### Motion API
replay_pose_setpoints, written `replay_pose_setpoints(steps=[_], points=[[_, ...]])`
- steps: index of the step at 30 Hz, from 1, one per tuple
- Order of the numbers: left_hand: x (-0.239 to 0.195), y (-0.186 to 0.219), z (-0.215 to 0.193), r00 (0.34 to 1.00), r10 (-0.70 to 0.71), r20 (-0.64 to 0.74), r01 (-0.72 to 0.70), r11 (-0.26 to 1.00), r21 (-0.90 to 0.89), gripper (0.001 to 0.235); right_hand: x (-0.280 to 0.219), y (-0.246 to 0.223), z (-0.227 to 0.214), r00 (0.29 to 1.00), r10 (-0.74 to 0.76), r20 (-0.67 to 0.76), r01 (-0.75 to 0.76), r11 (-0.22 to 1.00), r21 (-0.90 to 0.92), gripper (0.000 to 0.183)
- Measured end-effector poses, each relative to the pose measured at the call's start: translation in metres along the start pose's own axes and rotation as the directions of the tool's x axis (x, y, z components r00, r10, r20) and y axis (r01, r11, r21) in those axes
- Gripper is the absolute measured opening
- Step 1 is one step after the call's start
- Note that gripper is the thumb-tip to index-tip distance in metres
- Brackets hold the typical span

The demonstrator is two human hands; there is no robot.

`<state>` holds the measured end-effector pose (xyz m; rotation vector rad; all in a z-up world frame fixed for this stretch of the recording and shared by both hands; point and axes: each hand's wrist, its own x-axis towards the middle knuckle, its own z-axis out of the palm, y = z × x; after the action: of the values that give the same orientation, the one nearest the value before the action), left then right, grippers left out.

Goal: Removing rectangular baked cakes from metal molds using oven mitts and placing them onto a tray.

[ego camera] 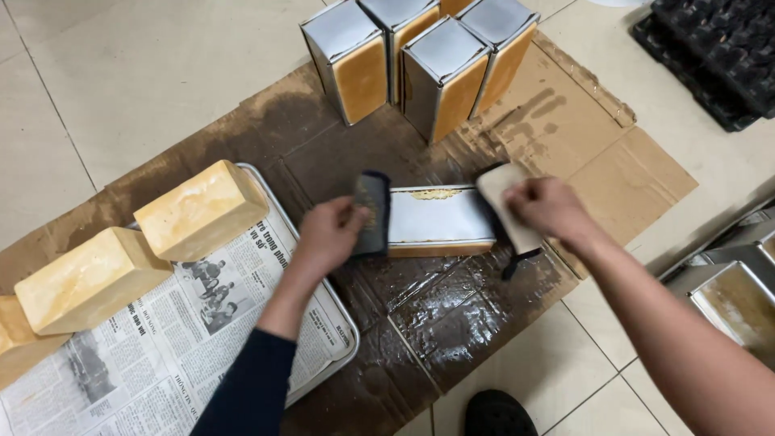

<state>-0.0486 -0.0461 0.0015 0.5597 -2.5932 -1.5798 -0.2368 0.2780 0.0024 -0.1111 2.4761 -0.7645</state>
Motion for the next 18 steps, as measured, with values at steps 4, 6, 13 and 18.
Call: replay_pose_setpoints(steps=[4,6,13,18], points=[[0.001,-0.001,0.045,0.965,-0.261,0.009,0.26,0.964,0.056,0.038,0.009,-0.003,0.043,0.995,-0.097,-0.035,0.092,0.988,-0.127,0.045],[0.003,0.006,0.045,0.954,-0.299,-0.02,0.299,0.947,0.121,0.042,0.005,-0.021,0.04,0.99,-0.121,-0.073,0.12,0.993,-0.015,0.043],[-0.015,0.112,-0.013,0.974,-0.145,-0.176,0.153,0.987,0.037,0.034,-0.069,-0.124,-0.041,0.997,-0.031,-0.075,0.028,0.999,-0.035,0.043],[-0.019,0.029,0.029,0.971,-0.187,-0.152,0.209,0.967,0.147,0.045,-0.033,-0.056,0.018,0.981,-0.154,-0.12,0.123,0.965,-0.23,0.044]])
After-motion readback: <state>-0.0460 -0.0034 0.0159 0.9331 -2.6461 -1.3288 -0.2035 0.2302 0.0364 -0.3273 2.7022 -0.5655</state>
